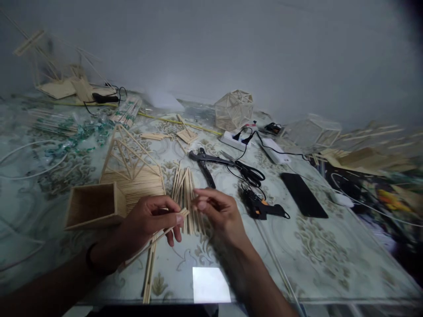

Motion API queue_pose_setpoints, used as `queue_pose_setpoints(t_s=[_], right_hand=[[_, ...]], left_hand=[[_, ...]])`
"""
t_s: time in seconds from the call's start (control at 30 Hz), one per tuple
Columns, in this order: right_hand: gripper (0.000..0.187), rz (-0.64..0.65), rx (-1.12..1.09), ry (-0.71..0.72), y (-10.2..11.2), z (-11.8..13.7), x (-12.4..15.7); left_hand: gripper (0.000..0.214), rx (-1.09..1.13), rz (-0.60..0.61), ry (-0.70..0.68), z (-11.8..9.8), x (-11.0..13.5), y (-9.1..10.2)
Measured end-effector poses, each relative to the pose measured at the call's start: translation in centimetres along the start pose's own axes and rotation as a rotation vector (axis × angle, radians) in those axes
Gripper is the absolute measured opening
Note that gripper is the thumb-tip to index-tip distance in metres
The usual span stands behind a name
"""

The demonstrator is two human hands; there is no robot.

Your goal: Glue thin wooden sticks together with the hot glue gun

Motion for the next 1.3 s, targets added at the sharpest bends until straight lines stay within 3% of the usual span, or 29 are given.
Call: queue_pose_setpoints(t_s=[0.2, 0.3, 0.37, 0.5, 0.6, 0.73, 0.83, 0.97, 1.17, 1.3], right_hand=[[0.023, -0.177, 0.119, 0.093, 2.9, 1.0, 0.3], [0.031, -0.287, 0.231, 0.073, 4.1, 1.8, 0.6], [0.037, -0.331, 0.371, 0.032, 5.2, 2.3, 0.8], [0.031, -0.263, 0.838, 0.050, 6.4, 4.3, 1.3], [0.027, -0.188, 0.906, 0.043, 4.8, 5.7, 2.0], [0.026, 0.040, 0.672, -0.093, -0.3, 6.2, 2.6], [0.026, 0.090, 0.581, -0.162, -2.9, 6.2, 2.5], [0.029, 0.079, 0.582, -0.215, -3.5, 5.8, 1.8], [0.018, 0.080, 0.664, -0.162, -3.6, 4.9, 0.6], [0.026, 0.030, 0.462, -0.203, -3.0, 3.9, 0.0]], left_hand=[[0.012, -0.081, 0.009, -0.001, 0.1, 0.3, 0.2], [0.012, -0.071, 0.013, -0.044, 0.1, 0.1, 0.4], [0.013, -0.068, 0.016, -0.050, 0.0, 0.1, 0.4], [0.015, -0.091, 0.031, -0.027, -0.3, 0.5, 0.1], [0.017, -0.135, 0.039, -0.034, -0.5, 0.8, -0.2], [0.019, -0.198, 0.040, -0.076, -0.2, 1.0, -0.4], [0.017, -0.220, 0.042, -0.091, 0.2, 0.9, -0.4], [0.017, -0.255, 0.009, -0.096, 0.4, 0.8, -0.1], [0.015, -0.267, -0.055, -0.111, 0.3, 0.2, 0.6], [0.017, -0.259, -0.073, -0.118, -0.3, 0.1, 0.8]])
Point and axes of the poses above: each hand's wrist, its own x-axis away from the middle knuckle, its own y-axis out of the back of the hand, z = x × y, the point moved 4 cm from there along -x, towards the middle knuckle, and after that the axes turned 7 degrees about z, right-handed, at the moved point
